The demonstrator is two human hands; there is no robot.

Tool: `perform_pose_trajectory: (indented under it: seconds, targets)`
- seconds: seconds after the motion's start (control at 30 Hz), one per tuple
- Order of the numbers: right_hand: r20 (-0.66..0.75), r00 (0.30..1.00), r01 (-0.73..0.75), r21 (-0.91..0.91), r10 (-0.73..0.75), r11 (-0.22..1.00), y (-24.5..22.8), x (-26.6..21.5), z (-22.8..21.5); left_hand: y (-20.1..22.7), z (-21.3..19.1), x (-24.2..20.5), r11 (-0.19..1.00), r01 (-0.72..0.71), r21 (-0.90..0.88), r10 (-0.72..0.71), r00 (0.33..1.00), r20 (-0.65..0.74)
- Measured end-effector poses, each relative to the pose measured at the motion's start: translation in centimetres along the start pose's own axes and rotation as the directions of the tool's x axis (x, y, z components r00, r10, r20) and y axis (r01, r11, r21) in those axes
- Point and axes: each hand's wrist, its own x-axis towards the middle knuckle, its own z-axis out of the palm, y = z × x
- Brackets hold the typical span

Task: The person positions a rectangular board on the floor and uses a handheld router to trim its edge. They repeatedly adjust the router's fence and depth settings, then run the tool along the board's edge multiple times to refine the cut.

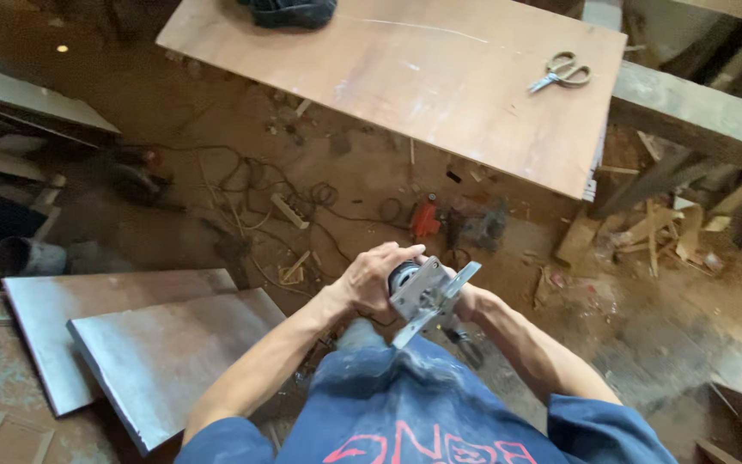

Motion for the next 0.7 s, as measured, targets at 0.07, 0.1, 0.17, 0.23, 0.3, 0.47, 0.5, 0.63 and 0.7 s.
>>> perform_pose_trajectory:
  seconds: [0.07, 0.1, 0.17, 0.23, 0.3, 0.47, 0.5, 0.63, 0.7]
  targets:
    - [0.052, 0.991, -0.127, 0.052, 0.124, 0.991, -0.5, 0.6, -1.1, -0.3, 0.0, 0.5, 0.996, 0.056, -0.076, -0.06, 0.997, -0.048]
    - [0.104, 0.978, -0.181, -0.005, 0.18, 0.984, -0.9, 0.2, -2.1, -0.2, 0.2, 1.0, 0.994, 0.035, -0.105, -0.047, 0.992, -0.113]
    - [0.184, 0.951, -0.243, -0.044, 0.247, 0.969, -2.6, 1.3, -4.0, -0.7, 0.1, 2.0, 0.978, 0.082, -0.193, -0.12, 0.974, -0.193]
    - [0.24, 0.935, -0.271, -0.001, 0.263, 0.963, -4.6, 2.2, -5.5, -1.3, 0.0, 3.6, 0.925, 0.215, -0.315, -0.286, 0.937, -0.2]
    - [0.183, 0.965, -0.181, -0.044, 0.186, 0.982, -7.4, 3.0, -6.6, -2.1, -0.4, 5.2, 0.873, 0.331, -0.359, -0.413, 0.892, -0.182]
    - [-0.196, 0.948, 0.14, -0.455, -0.252, 0.88, -10.5, 2.7, -3.7, -5.5, -2.2, 10.4, 0.607, 0.614, -0.504, -0.769, 0.612, -0.182]
    - [-0.198, 0.933, 0.153, -0.537, -0.301, 0.83, -11.2, 3.3, -2.9, -6.4, -2.6, 11.1, 0.545, 0.636, -0.546, -0.813, 0.559, -0.161]
    - [-0.168, 0.895, 0.276, -0.522, -0.414, 0.807, -14.4, 6.2, -1.0, -9.2, -4.3, 14.0, 0.4, 0.763, -0.508, -0.903, 0.424, -0.074]
    - [-0.206, 0.866, 0.283, -0.55, -0.456, 0.786, -15.6, 8.2, -0.7, -10.1, -4.8, 15.2, 0.395, 0.803, -0.446, -0.909, 0.413, -0.06]
